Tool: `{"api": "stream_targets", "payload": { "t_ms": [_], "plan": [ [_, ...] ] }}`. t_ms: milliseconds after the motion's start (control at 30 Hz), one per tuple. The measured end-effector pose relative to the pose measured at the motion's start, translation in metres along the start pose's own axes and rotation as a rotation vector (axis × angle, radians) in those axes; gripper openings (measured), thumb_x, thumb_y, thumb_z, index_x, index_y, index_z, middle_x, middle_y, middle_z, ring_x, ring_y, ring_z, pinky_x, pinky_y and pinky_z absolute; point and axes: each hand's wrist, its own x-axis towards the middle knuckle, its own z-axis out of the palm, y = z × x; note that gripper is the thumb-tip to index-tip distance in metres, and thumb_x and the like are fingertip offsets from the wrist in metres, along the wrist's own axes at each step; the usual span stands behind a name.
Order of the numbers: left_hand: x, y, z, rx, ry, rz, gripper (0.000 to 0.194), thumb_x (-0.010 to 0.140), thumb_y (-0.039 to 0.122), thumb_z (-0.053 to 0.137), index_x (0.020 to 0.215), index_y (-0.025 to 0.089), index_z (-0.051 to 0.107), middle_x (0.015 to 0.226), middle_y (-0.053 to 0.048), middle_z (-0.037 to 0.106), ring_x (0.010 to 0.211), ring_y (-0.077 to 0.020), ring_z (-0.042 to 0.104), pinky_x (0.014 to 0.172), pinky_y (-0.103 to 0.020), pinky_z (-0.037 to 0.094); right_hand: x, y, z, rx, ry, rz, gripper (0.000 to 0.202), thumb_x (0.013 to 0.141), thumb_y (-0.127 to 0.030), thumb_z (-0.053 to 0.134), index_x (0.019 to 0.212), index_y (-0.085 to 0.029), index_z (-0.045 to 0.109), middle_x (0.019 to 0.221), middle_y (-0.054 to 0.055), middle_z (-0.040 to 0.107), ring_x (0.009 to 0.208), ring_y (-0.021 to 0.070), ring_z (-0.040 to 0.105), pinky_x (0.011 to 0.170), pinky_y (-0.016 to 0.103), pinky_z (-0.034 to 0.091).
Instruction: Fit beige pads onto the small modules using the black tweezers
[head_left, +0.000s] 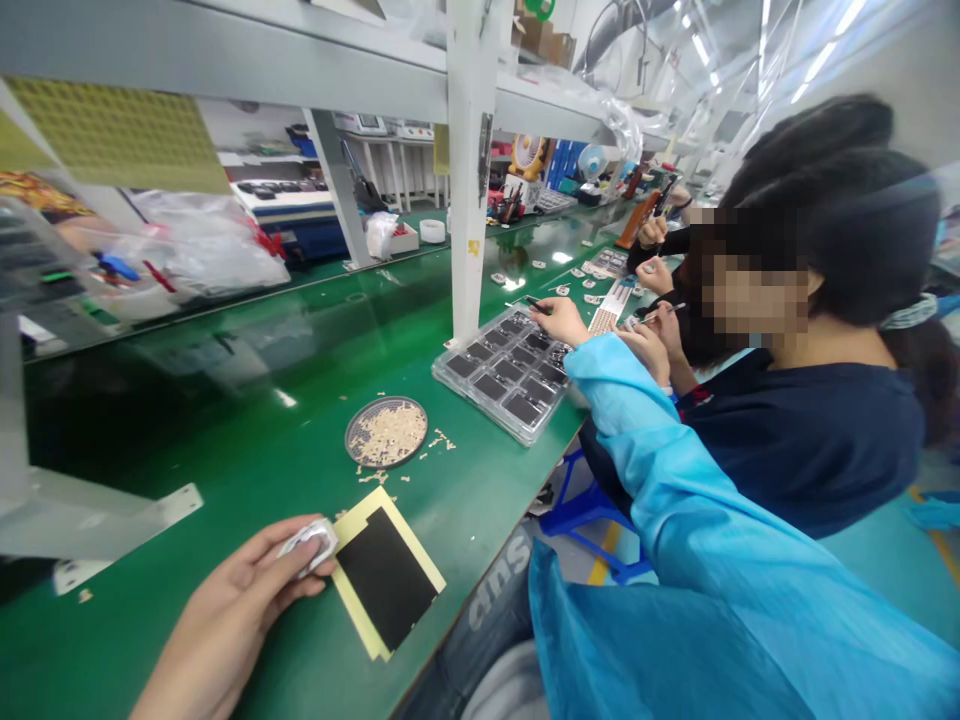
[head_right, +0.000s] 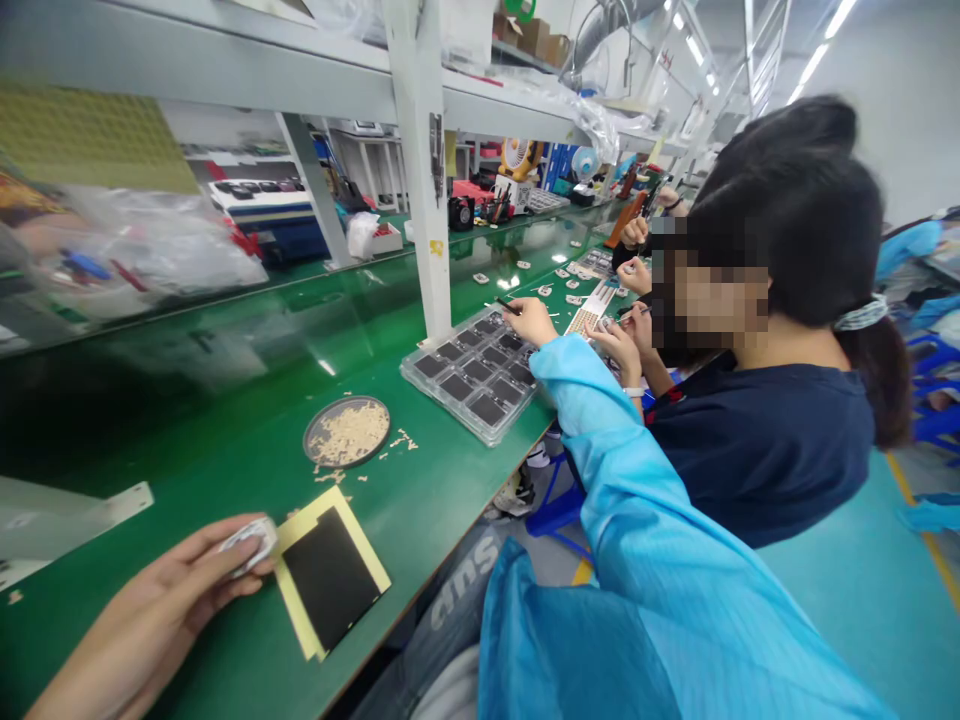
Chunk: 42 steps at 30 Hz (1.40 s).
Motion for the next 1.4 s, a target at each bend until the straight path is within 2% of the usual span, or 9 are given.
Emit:
{"api": "stream_targets", "payload": {
  "t_ms": [333,500,600,767,900,1033,1133,1300,1400],
  "plan": [
    [0.001,-0.012,0.002,0.042,-0.119,0.084,0.068,0.073,0.052,0.083,0.122,0.011,0.058,0.099,-0.009,0.069,0.082,-0.0145,0.063,0.069,-0.019,0.051,-0.034,-0.047,0.012,0.355,-0.203,-0.075,0.036,0.076,-0.038,0.078,0.101,-0.012,0.08,0.097,0.008,0.073,0.08,0.0115,0.062,0.08,0.024,0.047],
    [0.0,-0.014,0.005,0.082,-0.126,0.149,0.061,0.08,0.05,0.078,0.121,0.009,0.059,0.085,-0.008,0.067,0.07,-0.0121,0.06,0.059,-0.019,0.043,-0.055,-0.095,0.028,0.499,-0.288,-0.168,0.04,0.08,-0.044,0.075,0.101,-0.011,0.078,0.088,0.006,0.071,0.069,0.0089,0.057,0.068,0.024,0.046],
    [0.001,-0.014,0.005,0.099,-0.116,0.235,0.057,0.082,0.049,0.076,0.121,0.01,0.06,0.086,-0.008,0.068,0.07,-0.0134,0.062,0.056,-0.019,0.041,-0.083,-0.142,0.044,0.605,-0.464,-0.321,0.037,0.079,-0.043,0.078,0.097,-0.011,0.076,0.091,0.007,0.072,0.077,0.01,0.062,0.074,0.023,0.05],
    [-0.003,-0.018,0.013,0.152,-0.225,0.324,0.049,0.086,0.048,0.072,0.116,0.011,0.063,0.094,-0.01,0.069,0.068,-0.0141,0.064,0.057,-0.023,0.047,-0.138,-0.212,0.079,0.543,-0.96,-0.592,0.039,0.076,-0.045,0.081,0.097,-0.013,0.076,0.09,0.005,0.072,0.082,0.0133,0.066,0.072,0.023,0.051],
    [-0.004,-0.025,0.021,0.104,-0.234,0.375,0.047,0.09,0.055,0.064,0.111,0.012,0.065,0.078,-0.005,0.065,0.061,-0.0137,0.06,0.051,-0.024,0.045,-0.169,-0.228,0.114,0.5,-1.027,-0.838,0.034,0.086,-0.047,0.071,0.093,-0.015,0.077,0.082,0.003,0.07,0.074,0.0112,0.061,0.066,0.023,0.045],
    [0.001,-0.028,0.021,0.024,-0.141,0.399,0.042,0.091,0.056,0.063,0.091,0.013,0.064,0.073,-0.003,0.064,0.056,-0.0118,0.057,0.049,-0.023,0.041,-0.187,-0.219,0.143,0.772,-0.935,-0.567,0.046,0.094,-0.054,0.058,0.103,-0.013,0.074,0.09,0.006,0.069,0.083,0.0132,0.063,0.075,0.025,0.049],
    [0.005,-0.027,0.018,-0.058,-0.102,0.37,0.045,0.089,0.057,0.065,0.09,0.012,0.064,0.072,-0.004,0.065,0.054,-0.0118,0.057,0.046,-0.023,0.035,-0.195,-0.21,0.153,0.818,-0.921,-0.45,0.041,0.085,-0.052,0.071,0.099,-0.013,0.072,0.092,0.006,0.069,0.08,0.014,0.063,0.074,0.027,0.049],
    [0.007,-0.025,0.013,-0.203,-0.1,0.282,0.051,0.094,0.057,0.058,0.108,0.008,0.065,0.083,-0.012,0.069,0.061,-0.0164,0.065,0.048,-0.023,0.03,-0.191,-0.209,0.147,0.832,-0.765,-0.396,0.032,0.087,-0.047,0.071,0.09,-0.015,0.066,0.087,0.005,0.069,0.079,0.0144,0.064,0.074,0.028,0.05],
    [0.006,-0.023,0.008,-0.247,-0.068,0.304,0.046,0.094,0.047,0.061,0.119,0.008,0.063,0.098,-0.015,0.071,0.07,-0.0192,0.069,0.051,-0.023,0.034,-0.185,-0.211,0.139,0.913,-0.808,-0.331,0.03,0.088,-0.044,0.07,0.092,-0.015,0.063,0.082,0.005,0.07,0.077,0.0138,0.067,0.075,0.027,0.053]
  ]
}}
